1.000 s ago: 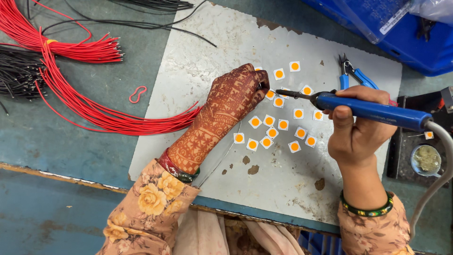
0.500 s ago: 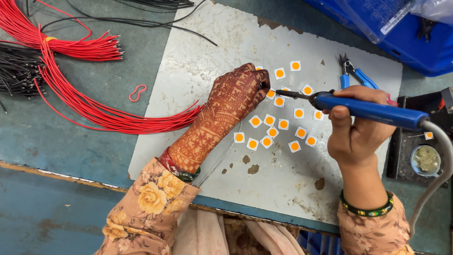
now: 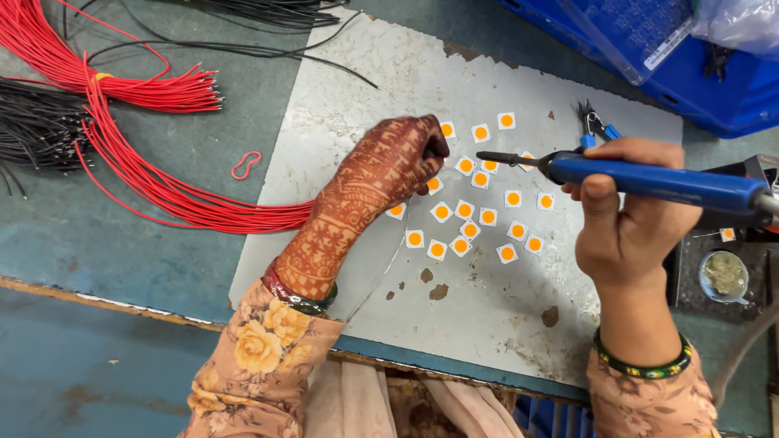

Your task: The person solders wires to small LED components laid out on the workbench, holding a wire in one hand and a soldering iron in the other, dipping the wire in flux and touching the iron to the joint, then setting finished pieces aside.

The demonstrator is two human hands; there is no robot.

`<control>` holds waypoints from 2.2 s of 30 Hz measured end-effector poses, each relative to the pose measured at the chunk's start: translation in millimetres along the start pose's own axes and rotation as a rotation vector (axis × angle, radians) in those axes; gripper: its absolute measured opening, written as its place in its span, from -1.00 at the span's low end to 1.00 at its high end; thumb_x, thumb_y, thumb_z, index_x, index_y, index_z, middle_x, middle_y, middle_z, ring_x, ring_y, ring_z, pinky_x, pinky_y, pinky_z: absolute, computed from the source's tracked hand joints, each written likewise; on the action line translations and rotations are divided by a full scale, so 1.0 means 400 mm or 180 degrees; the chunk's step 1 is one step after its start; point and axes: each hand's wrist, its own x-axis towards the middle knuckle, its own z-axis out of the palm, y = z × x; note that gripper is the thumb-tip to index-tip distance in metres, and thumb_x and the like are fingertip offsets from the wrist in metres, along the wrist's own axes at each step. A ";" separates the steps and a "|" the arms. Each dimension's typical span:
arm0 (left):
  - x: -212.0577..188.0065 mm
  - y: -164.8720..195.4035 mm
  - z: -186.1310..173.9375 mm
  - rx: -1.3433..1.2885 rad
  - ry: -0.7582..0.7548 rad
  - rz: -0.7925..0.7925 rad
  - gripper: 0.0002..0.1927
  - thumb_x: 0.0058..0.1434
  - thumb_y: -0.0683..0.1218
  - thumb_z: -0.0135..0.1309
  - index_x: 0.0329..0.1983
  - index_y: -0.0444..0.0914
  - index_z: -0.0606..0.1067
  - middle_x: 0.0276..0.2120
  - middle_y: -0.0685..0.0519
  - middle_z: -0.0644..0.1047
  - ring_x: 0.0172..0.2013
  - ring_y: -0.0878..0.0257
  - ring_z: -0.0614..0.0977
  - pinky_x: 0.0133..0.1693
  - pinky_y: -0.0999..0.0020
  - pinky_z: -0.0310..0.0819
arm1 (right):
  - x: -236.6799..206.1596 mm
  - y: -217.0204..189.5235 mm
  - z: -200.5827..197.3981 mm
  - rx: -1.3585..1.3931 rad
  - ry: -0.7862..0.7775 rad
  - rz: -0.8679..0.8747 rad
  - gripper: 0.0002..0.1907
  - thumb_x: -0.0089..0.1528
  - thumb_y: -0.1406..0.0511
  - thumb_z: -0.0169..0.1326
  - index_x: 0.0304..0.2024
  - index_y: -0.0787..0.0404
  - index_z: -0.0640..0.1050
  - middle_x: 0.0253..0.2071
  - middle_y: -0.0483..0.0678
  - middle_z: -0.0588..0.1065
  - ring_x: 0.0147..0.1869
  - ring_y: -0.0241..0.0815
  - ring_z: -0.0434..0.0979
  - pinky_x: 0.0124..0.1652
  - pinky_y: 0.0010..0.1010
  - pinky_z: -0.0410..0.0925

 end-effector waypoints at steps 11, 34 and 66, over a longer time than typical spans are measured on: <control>0.024 -0.104 0.038 0.0943 0.0504 0.0448 -0.88 0.10 -0.13 0.19 -0.29 -0.22 0.58 -0.33 -0.10 0.61 -0.19 -0.05 0.64 -0.13 0.03 0.51 | 0.003 -0.009 0.070 -0.0186 -0.0020 -0.0048 -0.50 0.56 0.03 0.04 -0.03 0.41 0.41 -0.29 0.00 0.49 -0.32 -0.28 0.61 -0.32 -0.58 0.44; 0.034 -0.124 0.059 0.0947 0.0369 0.0364 -0.88 0.12 -0.14 0.16 -0.27 -0.21 0.58 -0.28 -0.11 0.60 -0.14 -0.05 0.62 -0.07 0.04 0.49 | -0.006 -0.009 0.071 -0.0279 -0.0163 -0.0117 -0.55 0.58 0.07 0.03 -0.01 0.40 0.41 -0.32 0.00 0.49 -0.35 -0.29 0.58 -0.34 -0.59 0.41; -0.016 -0.054 -0.036 0.0276 0.0194 -0.0074 -0.81 0.19 -0.05 0.15 -0.16 -0.18 0.54 -0.34 0.05 0.66 -0.32 0.12 0.73 -0.17 0.18 0.60 | -0.018 -0.016 0.063 -0.0658 -0.0218 -0.0351 -0.61 0.61 0.10 0.06 0.01 0.34 0.44 -0.26 0.02 0.50 -0.31 -0.25 0.58 -0.28 -0.55 0.36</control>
